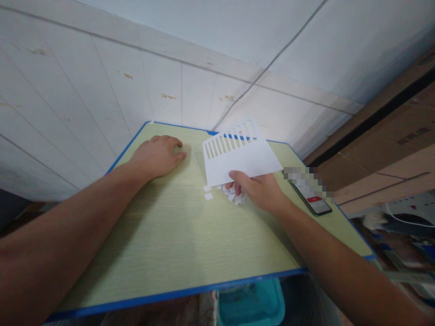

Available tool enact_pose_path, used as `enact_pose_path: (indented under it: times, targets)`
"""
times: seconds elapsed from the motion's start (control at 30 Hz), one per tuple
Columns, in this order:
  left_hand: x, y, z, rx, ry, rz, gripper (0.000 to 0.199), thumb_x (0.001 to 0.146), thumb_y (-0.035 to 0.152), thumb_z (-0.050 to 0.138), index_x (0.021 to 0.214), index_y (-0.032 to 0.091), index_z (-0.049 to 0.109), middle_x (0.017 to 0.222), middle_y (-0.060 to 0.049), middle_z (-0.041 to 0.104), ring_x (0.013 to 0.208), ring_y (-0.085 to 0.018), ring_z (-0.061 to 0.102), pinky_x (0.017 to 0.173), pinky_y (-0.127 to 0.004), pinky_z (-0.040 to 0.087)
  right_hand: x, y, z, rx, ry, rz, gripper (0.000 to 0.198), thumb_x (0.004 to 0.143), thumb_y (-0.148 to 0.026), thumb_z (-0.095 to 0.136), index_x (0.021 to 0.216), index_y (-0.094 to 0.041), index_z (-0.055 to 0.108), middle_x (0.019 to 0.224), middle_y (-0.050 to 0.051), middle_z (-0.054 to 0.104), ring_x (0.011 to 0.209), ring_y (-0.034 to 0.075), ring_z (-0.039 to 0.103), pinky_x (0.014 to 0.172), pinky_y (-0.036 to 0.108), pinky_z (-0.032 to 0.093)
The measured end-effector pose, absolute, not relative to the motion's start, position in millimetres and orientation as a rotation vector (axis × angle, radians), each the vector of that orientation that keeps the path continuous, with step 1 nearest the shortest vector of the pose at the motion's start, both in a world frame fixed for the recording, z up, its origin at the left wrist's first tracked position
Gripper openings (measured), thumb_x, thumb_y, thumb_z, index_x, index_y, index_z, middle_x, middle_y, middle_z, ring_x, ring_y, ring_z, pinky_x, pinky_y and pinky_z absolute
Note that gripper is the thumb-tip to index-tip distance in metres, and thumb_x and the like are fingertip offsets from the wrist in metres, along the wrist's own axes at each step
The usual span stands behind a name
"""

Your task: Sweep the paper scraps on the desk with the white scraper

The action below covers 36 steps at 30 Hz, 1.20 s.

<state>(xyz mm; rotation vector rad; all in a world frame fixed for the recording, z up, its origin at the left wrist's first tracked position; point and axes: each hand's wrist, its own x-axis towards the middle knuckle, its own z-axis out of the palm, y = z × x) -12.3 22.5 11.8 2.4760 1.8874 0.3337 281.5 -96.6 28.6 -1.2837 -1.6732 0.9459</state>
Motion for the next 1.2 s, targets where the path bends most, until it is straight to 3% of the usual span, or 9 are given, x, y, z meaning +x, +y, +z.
enact_pose_path:
  times: [0.77,1.0,1.2]
  targets:
    - [-16.5,29.9,4.0,2.468,1.849,0.401,0.074,0.108,0.065,0.049,0.161,0.022,0.079,0.167,-0.016,0.077,0.163,-0.043,0.063,0.136,-0.056,0.048,298.4,-99.9,43.9,-1.144,-1.790,1.224,0.027,0.092,-0.042,0.084,0.072,-0.024,0.080,0.067,0.007,0.081,0.058,0.023,0.070,0.058,0.036,0.064]
    - [-9.0,20.8,13.3,2.455,1.886,0.359,0.066,0.113,0.056,0.049,0.158,0.018,0.079,0.170,-0.017,0.075,0.161,-0.042,0.065,0.136,-0.054,0.049,303.1,-102.1,50.5,-1.089,-1.800,1.408,0.023,0.087,-0.040,0.084,0.072,-0.023,0.081,0.067,0.005,0.081,0.056,0.021,0.071,0.057,0.033,0.063]
    - [-5.0,11.2,21.2,2.463,1.855,0.369,0.059,0.118,0.046,0.053,0.156,0.008,0.077,0.172,-0.024,0.073,0.158,-0.042,0.065,0.136,-0.058,0.050,311.5,-104.6,57.6,-1.101,-1.909,1.536,0.021,0.090,-0.037,0.087,0.079,-0.020,0.084,0.073,0.007,0.084,0.063,0.021,0.076,0.059,0.029,0.063]
